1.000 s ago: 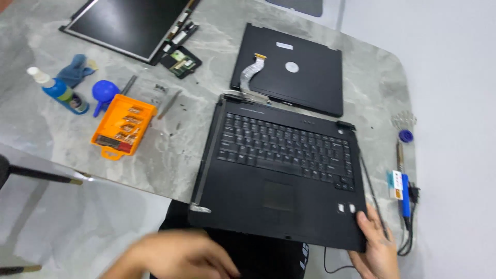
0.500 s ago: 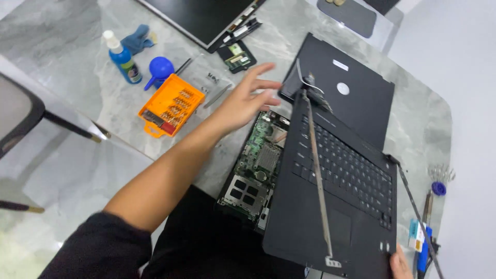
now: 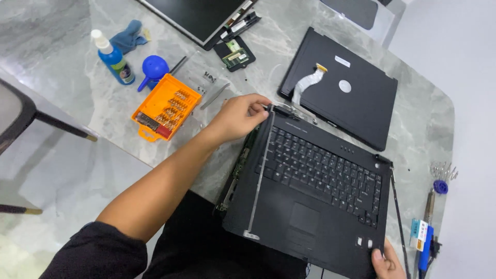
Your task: Disassembling and reassembling a laptop using a screwdriver to access internal components.
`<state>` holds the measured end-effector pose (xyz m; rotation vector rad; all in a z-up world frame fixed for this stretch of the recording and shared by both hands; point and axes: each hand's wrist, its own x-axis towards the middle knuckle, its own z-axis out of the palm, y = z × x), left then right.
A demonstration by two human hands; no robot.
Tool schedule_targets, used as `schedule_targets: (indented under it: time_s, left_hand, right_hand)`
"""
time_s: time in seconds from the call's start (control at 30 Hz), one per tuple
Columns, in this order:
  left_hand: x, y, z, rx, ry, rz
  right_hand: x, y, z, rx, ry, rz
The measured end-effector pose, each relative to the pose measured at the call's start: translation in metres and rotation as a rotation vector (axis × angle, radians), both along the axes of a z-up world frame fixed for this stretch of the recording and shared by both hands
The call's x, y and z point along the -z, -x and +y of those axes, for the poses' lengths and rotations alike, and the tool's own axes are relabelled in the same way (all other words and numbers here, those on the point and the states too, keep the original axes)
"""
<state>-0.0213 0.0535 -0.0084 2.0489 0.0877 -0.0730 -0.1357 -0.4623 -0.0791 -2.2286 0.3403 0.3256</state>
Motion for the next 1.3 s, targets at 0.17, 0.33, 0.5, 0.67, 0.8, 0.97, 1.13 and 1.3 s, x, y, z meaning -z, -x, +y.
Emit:
schedule_targets:
  time_s: [0.17, 0.33, 0.5, 0.67, 0.8, 0.97, 1.13, 1.3]
  left_hand:
    - [0.016, -0.004, -0.001, -0.021, -0.086, -0.008]
    - [0.022, -0.007, -0.006, -0.025, -0.090, 0.033]
    - [0.036, -0.009, -0.007, -0.046, -0.167, -0.052]
    - [0.043, -0.009, -0.007, -0.040, -0.192, -0.126]
    - [0.048, -0.009, -0.008, -0.055, -0.191, -0.188]
    - [0.040, -0.007, -0.012, -0.056, -0.204, -0.187]
    - [0.035, -0.004, -0.014, -0.040, -0.209, -0.201]
    - [0.027, -0.003, -0.020, -0.067, -0.224, -0.252]
  right_hand:
    - [-0.093, 0.018, 0.122, 0.289, -0.053, -0.057]
    - [-0.131, 0.011, 0.182, 0.652, -0.410, 0.121]
    - [-0.121, 0.010, 0.168, 0.640, -0.454, 0.141]
    - [-0.131, 0.014, 0.174, 0.628, -0.464, 0.044]
    - [-0.153, 0.004, 0.188, 0.628, -0.432, 0.217]
    - [-0.162, -0.002, 0.191, 0.543, -0.251, 0.227]
    - [-0.145, -0.002, 0.176, 0.441, -0.060, 0.211]
    - [-0.124, 0.003, 0.162, 0.227, 0.352, 0.122]
